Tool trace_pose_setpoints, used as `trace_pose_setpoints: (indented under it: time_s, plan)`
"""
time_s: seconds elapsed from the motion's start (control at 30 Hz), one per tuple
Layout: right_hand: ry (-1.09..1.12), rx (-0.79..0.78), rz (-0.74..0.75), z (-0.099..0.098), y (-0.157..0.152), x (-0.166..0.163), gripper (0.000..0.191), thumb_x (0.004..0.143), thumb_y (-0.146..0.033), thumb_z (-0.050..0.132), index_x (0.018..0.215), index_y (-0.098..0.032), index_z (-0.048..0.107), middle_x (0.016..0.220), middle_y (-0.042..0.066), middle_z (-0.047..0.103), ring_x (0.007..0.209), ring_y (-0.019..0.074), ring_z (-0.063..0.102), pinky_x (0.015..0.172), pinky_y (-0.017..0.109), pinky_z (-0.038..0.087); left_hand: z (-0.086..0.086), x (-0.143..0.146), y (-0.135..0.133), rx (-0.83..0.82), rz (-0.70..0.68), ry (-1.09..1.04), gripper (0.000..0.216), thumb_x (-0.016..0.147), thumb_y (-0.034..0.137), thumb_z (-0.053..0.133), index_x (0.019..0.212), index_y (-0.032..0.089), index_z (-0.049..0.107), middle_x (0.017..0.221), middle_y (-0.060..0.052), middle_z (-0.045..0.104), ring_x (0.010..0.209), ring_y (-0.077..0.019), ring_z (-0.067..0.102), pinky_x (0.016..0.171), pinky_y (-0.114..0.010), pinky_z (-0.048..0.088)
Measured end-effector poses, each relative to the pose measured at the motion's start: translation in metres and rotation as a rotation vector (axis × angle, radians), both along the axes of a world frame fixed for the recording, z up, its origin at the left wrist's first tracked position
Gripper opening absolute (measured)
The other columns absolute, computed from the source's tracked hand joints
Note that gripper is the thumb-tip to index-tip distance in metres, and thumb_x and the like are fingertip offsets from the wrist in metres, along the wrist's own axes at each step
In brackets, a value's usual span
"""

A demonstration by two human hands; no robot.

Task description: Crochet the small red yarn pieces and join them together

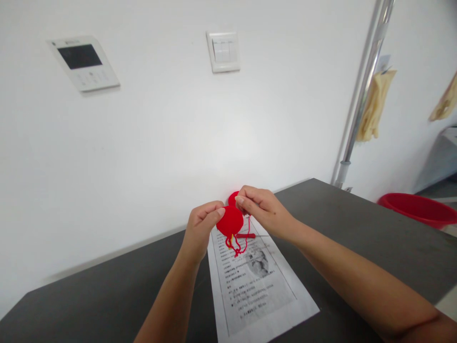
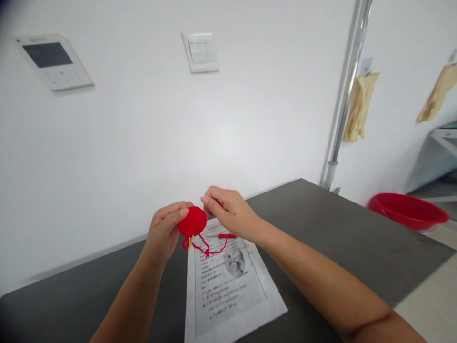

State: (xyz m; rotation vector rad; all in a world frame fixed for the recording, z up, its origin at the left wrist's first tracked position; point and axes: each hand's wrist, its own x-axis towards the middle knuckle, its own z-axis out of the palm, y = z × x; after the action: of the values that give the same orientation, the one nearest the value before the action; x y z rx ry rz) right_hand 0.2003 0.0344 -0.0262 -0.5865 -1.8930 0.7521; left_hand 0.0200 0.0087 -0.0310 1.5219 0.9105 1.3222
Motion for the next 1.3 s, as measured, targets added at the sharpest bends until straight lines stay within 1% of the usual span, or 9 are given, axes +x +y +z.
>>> trace_pose_setpoints:
  time_s: [0.23, 0.33, 0.4, 0.57, 0.7, 0.9, 1.03, 1.13, 1.3]
  plan:
    - [0.058, -0.044, -0.052, -0.008, 0.010, -0.001, 0.031, 0.097, -0.037, 0.048, 0.072, -0.019, 0.053, 0.064, -0.001, 0.056, 0.059, 0.0113, 0.048, 0.060, 0.026, 0.038, 0.004, 0.003, -0.002, 0.018, 0.045, -0.022, 0.029, 0.074, 0.035, 0.062, 0.054, 0.019, 0.050, 0.055, 0.003, 0.041, 0.054, -0.0112, 0.034, 0.053, -0.027, 0.027]
    - [0.139, -0.063, 0.025, -0.008, 0.009, -0.003, 0.013, 0.094, -0.031, 0.053, 0.095, -0.019, 0.056, 0.080, 0.001, 0.062, 0.071, 0.0128, 0.055, 0.068, 0.027, 0.043, 0.002, 0.002, -0.002, 0.021, 0.047, -0.017, 0.029, 0.075, 0.035, 0.062, 0.055, 0.019, 0.050, 0.056, 0.003, 0.042, 0.054, -0.0115, 0.035, 0.053, -0.027, 0.027]
    - [0.164, -0.092, 0.113, -0.006, 0.004, -0.004, 0.017, 0.095, -0.032, 0.051, 0.107, -0.020, 0.054, 0.085, 0.001, 0.062, 0.076, 0.0133, 0.056, 0.070, 0.027, 0.044, 0.001, 0.001, -0.001, 0.025, 0.047, -0.010, 0.029, 0.077, 0.035, 0.062, 0.056, 0.019, 0.050, 0.055, 0.004, 0.041, 0.054, -0.0115, 0.034, 0.052, -0.027, 0.026]
    - [-0.012, -0.061, 0.107, 0.003, -0.008, -0.003, 0.032, 0.098, -0.041, 0.047, 0.076, -0.019, 0.052, 0.068, -0.002, 0.048, 0.062, 0.0113, 0.043, 0.060, 0.026, 0.036, 0.001, 0.001, -0.001, 0.035, 0.004, 0.035, 0.032, 0.078, 0.034, 0.063, 0.054, 0.019, 0.049, 0.054, 0.004, 0.041, 0.054, -0.0114, 0.033, 0.054, -0.027, 0.026]
    - [-0.064, 0.022, 0.066, 0.003, -0.006, -0.001, 0.035, 0.098, -0.037, 0.045, 0.068, -0.019, 0.047, 0.064, -0.003, 0.044, 0.060, 0.0110, 0.041, 0.058, 0.026, 0.034, 0.002, 0.003, -0.001, 0.023, -0.034, 0.057, 0.031, 0.076, 0.033, 0.064, 0.052, 0.019, 0.050, 0.054, 0.003, 0.045, 0.054, -0.0121, 0.036, 0.054, -0.028, 0.028]
    - [0.079, -0.047, -0.029, -0.004, 0.006, -0.001, 0.031, 0.097, -0.037, 0.047, 0.072, -0.019, 0.051, 0.064, -0.002, 0.051, 0.059, 0.0109, 0.046, 0.058, 0.025, 0.037, 0.003, 0.003, 0.001, 0.058, 0.066, -0.007, 0.027, 0.079, 0.032, 0.059, 0.056, 0.019, 0.051, 0.057, 0.003, 0.042, 0.055, -0.0126, 0.035, 0.054, -0.027, 0.029]
    - [0.174, -0.168, 0.129, -0.002, 0.002, -0.003, 0.023, 0.097, -0.040, 0.048, 0.093, -0.019, 0.055, 0.075, -0.001, 0.057, 0.066, 0.0121, 0.052, 0.062, 0.025, 0.042, 0.002, 0.005, 0.002, 0.127, 0.139, -0.030, 0.029, 0.085, 0.034, 0.057, 0.060, 0.020, 0.051, 0.059, 0.003, 0.044, 0.060, -0.0140, 0.038, 0.060, -0.027, 0.032]
    - [0.068, -0.144, 0.186, 0.001, -0.004, -0.005, 0.035, 0.099, -0.043, 0.043, 0.077, -0.018, 0.053, 0.070, 0.000, 0.052, 0.066, 0.0122, 0.049, 0.063, 0.026, 0.041, 0.003, 0.006, 0.000, 0.159, 0.152, 0.000, 0.029, 0.087, 0.033, 0.059, 0.061, 0.020, 0.054, 0.060, 0.003, 0.046, 0.062, -0.0146, 0.040, 0.062, -0.028, 0.033]
    - [0.019, -0.115, 0.091, -0.001, -0.005, -0.005, 0.037, 0.098, -0.040, 0.044, 0.067, -0.019, 0.045, 0.064, -0.003, 0.043, 0.060, 0.0111, 0.040, 0.059, 0.026, 0.034, 0.004, 0.007, -0.005, 0.195, 0.219, 0.117, 0.037, 0.087, 0.036, 0.062, 0.057, 0.021, 0.047, 0.058, 0.004, 0.040, 0.060, -0.0147, 0.035, 0.058, -0.028, 0.028]
